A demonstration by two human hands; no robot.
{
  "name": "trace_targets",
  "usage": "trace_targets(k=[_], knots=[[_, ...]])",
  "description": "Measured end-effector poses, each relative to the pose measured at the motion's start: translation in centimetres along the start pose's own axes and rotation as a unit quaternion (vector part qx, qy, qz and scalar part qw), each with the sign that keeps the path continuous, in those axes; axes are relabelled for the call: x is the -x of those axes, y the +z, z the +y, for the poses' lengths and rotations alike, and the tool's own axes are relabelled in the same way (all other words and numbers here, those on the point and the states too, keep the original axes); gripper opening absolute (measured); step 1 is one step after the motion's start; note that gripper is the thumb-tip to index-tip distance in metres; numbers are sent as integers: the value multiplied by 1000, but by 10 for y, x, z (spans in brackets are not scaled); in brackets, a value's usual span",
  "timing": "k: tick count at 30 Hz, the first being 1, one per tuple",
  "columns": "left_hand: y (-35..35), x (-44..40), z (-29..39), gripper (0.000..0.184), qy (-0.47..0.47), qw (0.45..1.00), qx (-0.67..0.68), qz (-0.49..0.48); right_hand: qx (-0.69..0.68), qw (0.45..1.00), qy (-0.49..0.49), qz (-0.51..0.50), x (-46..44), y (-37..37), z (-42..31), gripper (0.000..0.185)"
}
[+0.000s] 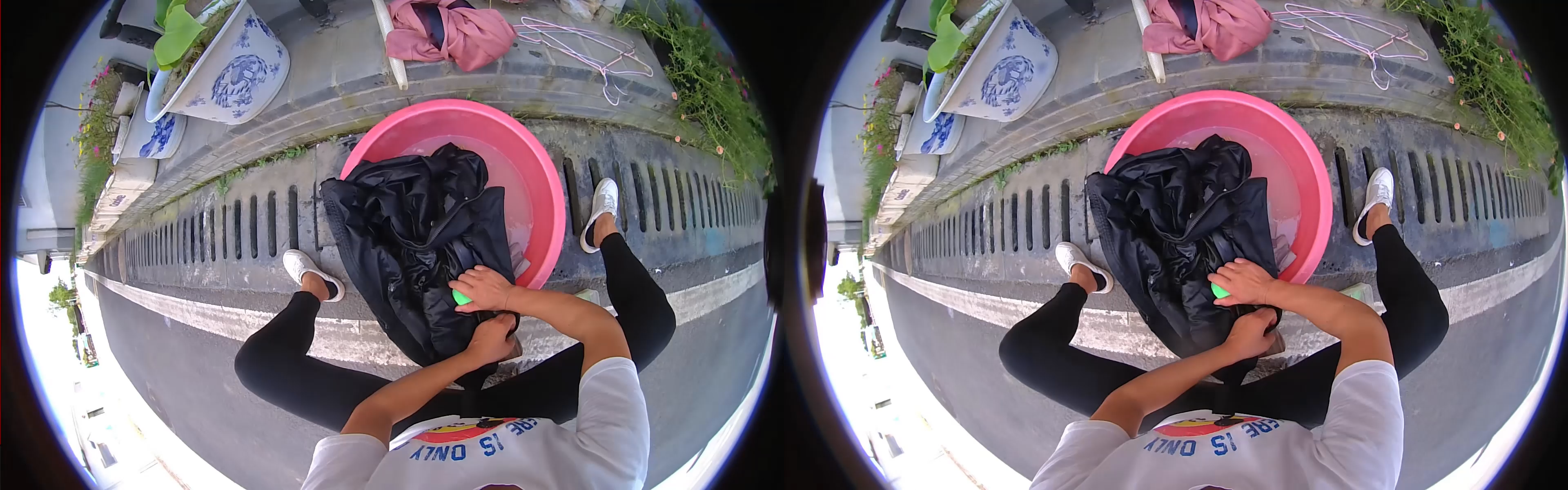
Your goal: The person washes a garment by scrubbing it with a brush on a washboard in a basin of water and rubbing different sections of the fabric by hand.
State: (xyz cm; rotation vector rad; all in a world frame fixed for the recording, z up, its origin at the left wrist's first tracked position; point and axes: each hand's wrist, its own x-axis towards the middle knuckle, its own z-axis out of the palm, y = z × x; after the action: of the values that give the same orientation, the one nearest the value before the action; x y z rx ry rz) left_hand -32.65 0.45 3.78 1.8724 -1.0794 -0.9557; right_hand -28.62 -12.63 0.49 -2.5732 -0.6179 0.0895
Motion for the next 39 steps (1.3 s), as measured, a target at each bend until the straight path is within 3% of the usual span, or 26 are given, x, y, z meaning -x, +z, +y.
trace_targets(k=[3, 5, 7, 9, 12, 15, 16, 18, 19, 21, 23, 25, 26, 29, 31, 32, 35, 39], knots=[[-3, -4, -2, 25, -14, 1000, 17, -11, 8, 999, -36, 30, -6, -6, 38, 50], [-3, -4, 1, 28, -2, 1000, 2, 24, 27, 994, -16, 109, -20, -10, 81, 43], [-3, -6, -1, 30, 0, 999, -12, 48, 87, 992, 39, 83, -31, -4, 128, 38], [0, -7, -4, 31, -6, 998, -19, 59, 79, 980, 101, 152, -43, 2, 155, 36], [-4, -10, -3, 35, -3, 998, -38, 58, 64, 977, 136, 151, -47, 5, 162, 40], [-23, -20, 6, 36, -100, 984, 145, 27, 15, 975, 204, 84, -36, -22, 147, 44], [-40, -31, 14, 37, -63, 987, 101, 112, -7, 971, 233, 48, -32, -34, 139, 46], [-82, -64, 14, 39, -1, 961, 16, 277, -51, 961, 260, 73, -15, -47, 128, 49], [-112, -81, 16, 48, 25, 925, -155, 345, -71, 956, 272, 86, -5, -52, 126, 50], [-149, -109, 8, 58, -1, 880, -260, 399, -73, 936, 322, 121, 2, -45, 121, 50], [-159, -125, -40, 64, -50, 899, -297, 319, -88, 903, 392, 150, 0, -42, 111, 49], [-176, -124, -60, 60, -166, 948, -248, 112, -93, 892, 402, 185, -11, -27, 90, 47], [-177, -120, -73, 51, -151, 932, -315, 94, -98, 895, 381, 210, -16, -15, 80, 48], [-204, -84, -41, 43, -131, 942, -308, 28, 37, 921, 346, 173, -23, 9, 54, 49], [-227, -47, -25, 43, -75, 954, -288, 13, 26, 937, 310, 155, -18, 6, 60, 49], [-237, -27, -14, 46, -80, 955, -285, -10, 22, 945, 292, 144, -13, 3, 63, 49], [-246, 24, 37, 63, -115, 929, -343, -78, 113, 989, 94, 30, -4, -25, 57, 47], [-207, 64, 23, 70, -21, 865, -489, -110, 64, 995, 34, -67, 5, -36, 62, 40]])
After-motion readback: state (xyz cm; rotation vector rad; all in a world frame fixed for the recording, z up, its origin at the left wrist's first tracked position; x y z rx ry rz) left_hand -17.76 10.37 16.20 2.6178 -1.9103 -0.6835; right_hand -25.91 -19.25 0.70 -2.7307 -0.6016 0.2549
